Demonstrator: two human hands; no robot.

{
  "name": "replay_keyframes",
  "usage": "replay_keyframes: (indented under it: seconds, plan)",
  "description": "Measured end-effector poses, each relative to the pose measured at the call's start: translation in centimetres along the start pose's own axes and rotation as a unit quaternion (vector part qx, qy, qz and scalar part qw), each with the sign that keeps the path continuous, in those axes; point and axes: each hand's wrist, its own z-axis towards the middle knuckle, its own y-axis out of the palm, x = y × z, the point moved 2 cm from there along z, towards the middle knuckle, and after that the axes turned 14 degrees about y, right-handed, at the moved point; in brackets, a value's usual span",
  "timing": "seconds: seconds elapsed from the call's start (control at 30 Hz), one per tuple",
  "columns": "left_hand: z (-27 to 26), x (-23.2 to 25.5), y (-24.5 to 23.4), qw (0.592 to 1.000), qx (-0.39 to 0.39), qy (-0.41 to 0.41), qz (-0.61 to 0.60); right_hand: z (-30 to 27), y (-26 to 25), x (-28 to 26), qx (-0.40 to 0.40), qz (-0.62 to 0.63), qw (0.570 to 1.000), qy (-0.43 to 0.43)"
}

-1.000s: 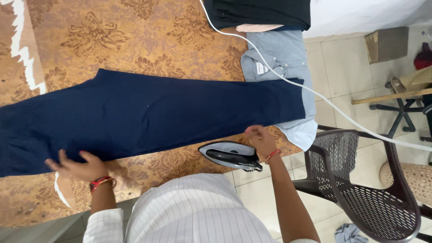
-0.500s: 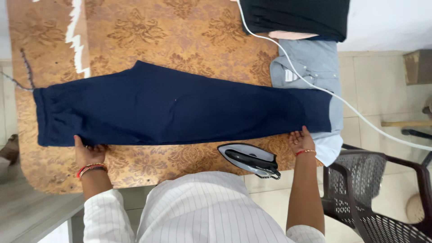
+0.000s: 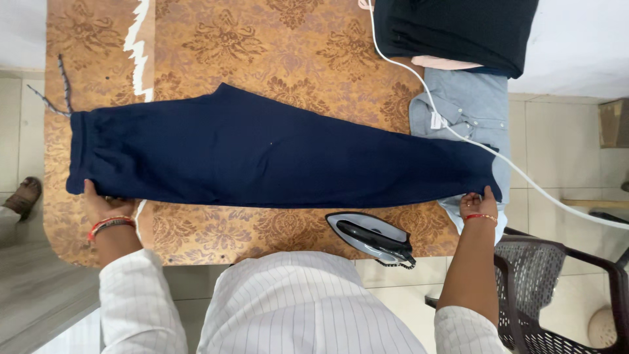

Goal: The person irons a pair of black pants and then a pair of navy blue pants on a patterned table. They use a handheld iron to smooth the fabric, repeatedly folding and unfolding the pants to iron different sections.

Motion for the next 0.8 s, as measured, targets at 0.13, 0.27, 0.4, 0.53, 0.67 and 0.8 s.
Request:
replay_keyframes:
  seconds: [0.13,0.27,0.4,0.53,0.67,0.8]
  plan:
    - [0.8,4.0,-0.1,0.997,0.008,0.079,-0.021,-1.1,0.1,-4.1,-0.030,-0.007,0.998,-0.063]
    - [0.4,8.6,-2.3,0.989,-0.014,0.141,-0.038,-3.8,-0.8,-8.8,-0.097,-0.012,0.986,-0.137]
    - [-0.1,9.0,-3.2,0.988,0.050,0.139,-0.048,-6.6,-1.9,-12.8,-0.168,0.026,0.976,-0.138]
    - [1.1,8.1,-0.6,0.988,0.058,0.124,-0.074,-4.8,-0.4,-12.8,-0.029,0.033,0.989,-0.145]
    - [3.8,6.3,4.7,0.988,0.055,0.091,-0.111,-0.2,3.4,-9.0,-0.072,0.053,0.993,-0.074]
    - [6.7,3.6,10.1,0.990,0.037,0.064,-0.124,3.6,6.6,-7.5,-0.003,0.103,0.989,-0.102]
